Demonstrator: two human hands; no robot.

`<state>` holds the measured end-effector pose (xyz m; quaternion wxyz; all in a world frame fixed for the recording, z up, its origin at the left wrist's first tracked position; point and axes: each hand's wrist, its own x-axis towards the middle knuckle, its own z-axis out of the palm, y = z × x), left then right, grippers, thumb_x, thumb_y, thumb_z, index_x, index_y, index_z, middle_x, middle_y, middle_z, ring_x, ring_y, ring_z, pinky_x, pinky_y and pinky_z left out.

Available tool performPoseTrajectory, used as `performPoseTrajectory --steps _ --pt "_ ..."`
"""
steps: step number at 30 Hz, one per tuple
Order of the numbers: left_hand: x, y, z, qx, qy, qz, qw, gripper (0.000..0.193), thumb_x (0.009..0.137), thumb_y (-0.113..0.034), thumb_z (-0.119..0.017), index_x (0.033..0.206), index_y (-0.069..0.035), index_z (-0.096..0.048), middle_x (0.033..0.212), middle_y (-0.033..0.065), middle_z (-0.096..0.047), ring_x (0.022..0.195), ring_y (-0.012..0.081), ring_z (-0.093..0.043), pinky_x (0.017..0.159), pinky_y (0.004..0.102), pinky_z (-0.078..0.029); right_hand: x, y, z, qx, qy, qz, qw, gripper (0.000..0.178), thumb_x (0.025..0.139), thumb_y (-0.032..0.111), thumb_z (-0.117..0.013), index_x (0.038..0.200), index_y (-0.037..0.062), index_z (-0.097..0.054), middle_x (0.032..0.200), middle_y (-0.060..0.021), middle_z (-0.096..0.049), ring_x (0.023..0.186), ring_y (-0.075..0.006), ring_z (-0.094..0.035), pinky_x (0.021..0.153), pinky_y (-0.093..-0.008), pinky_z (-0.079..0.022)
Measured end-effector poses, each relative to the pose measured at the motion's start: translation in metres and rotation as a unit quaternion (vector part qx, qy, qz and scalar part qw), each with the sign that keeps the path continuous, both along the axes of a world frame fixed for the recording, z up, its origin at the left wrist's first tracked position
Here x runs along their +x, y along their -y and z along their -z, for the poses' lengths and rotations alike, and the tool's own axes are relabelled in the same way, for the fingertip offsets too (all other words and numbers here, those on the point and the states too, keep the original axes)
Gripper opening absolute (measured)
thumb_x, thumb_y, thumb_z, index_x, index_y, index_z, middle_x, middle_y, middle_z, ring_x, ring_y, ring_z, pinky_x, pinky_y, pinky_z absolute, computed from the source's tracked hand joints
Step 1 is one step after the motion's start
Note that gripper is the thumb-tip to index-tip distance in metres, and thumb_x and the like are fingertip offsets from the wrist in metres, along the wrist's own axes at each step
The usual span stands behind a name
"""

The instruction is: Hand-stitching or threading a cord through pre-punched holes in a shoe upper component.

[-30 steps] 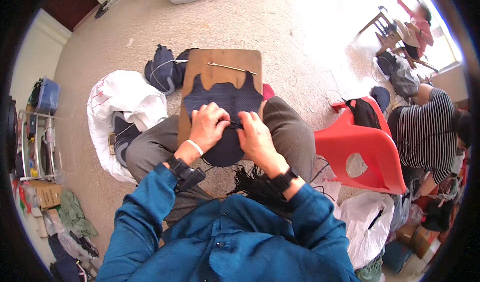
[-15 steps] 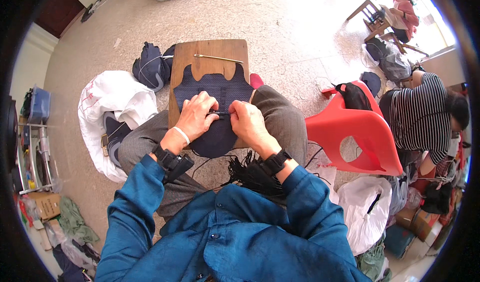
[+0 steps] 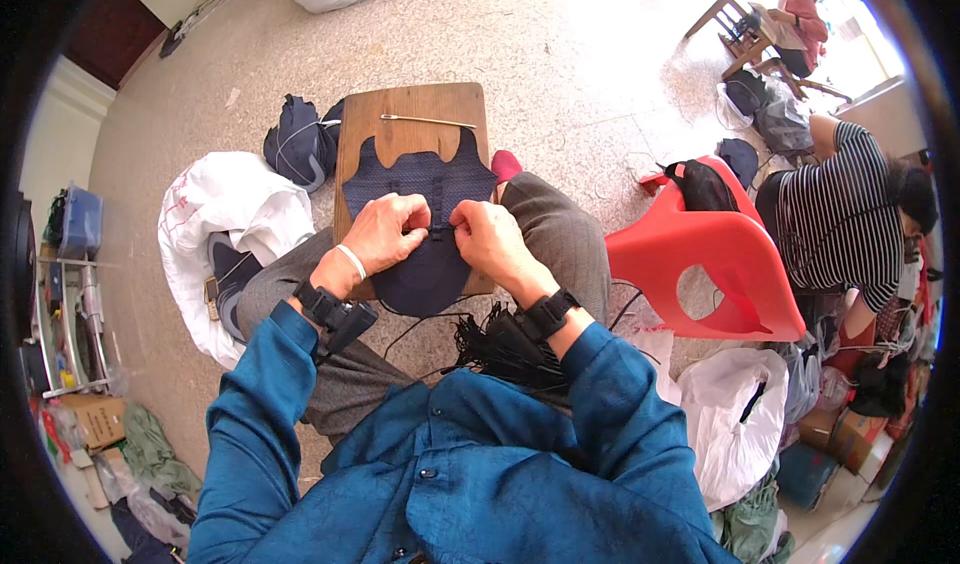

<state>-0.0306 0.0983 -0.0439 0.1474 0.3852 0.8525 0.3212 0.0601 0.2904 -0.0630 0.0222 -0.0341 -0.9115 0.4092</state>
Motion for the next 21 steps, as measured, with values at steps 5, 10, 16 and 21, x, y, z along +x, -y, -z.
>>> performPoseTrajectory --steps 5,10,16,21 --pt "-0.003 0.001 0.013 0.001 -0.064 0.008 0.998 0.018 0.079 -0.014 -0.078 0.081 -0.003 -0.065 0.091 0.0144 -0.062 0.089 0.0348 -0.065 0.079 0.0441 -0.052 -0.003 0.0 -0.003 0.015 0.005 -0.003 1.0 0.013 0.084 0.005 -0.066 0.094 -0.0002 -0.071 0.082 -0.0191 -0.071 0.081 -0.0339 -0.071 0.074 -0.0427 -0.056" --pt "-0.004 -0.007 0.011 -0.039 -0.097 0.032 0.994 0.02 0.077 -0.016 -0.079 0.077 -0.003 -0.064 0.088 0.0139 -0.06 0.087 0.0361 -0.063 0.078 0.0447 -0.052 -0.003 -0.003 0.0 -0.01 0.008 -0.006 1.0 0.015 0.083 0.002 -0.068 0.096 -0.0033 -0.071 0.081 -0.0166 -0.072 0.077 -0.026 -0.073 0.073 -0.0356 -0.058" --pt "-0.017 -0.001 -0.006 -0.006 0.071 0.012 0.997 0.01 0.075 -0.012 -0.069 0.077 -0.003 -0.068 0.081 0.0121 -0.063 0.073 0.0247 -0.067 0.068 0.0367 -0.054 -0.001 -0.007 0.0 -0.062 0.018 -0.025 0.998 0.017 0.079 0.004 -0.066 0.095 0.0007 -0.071 0.083 -0.018 -0.071 0.083 -0.0353 -0.071 0.076 -0.0429 -0.056" --pt "-0.009 -0.007 0.005 -0.042 -0.035 0.025 0.998 0.009 0.077 -0.011 -0.071 0.078 -0.003 -0.067 0.083 0.0127 -0.062 0.082 0.0302 -0.068 0.073 0.0396 -0.055 -0.001 -0.007 0.004 -0.067 -0.008 -0.034 0.997 0.018 0.08 0.003 -0.064 0.097 0.0006 -0.067 0.082 -0.0187 -0.07 0.082 -0.0379 -0.069 0.074 -0.0458 -0.055"
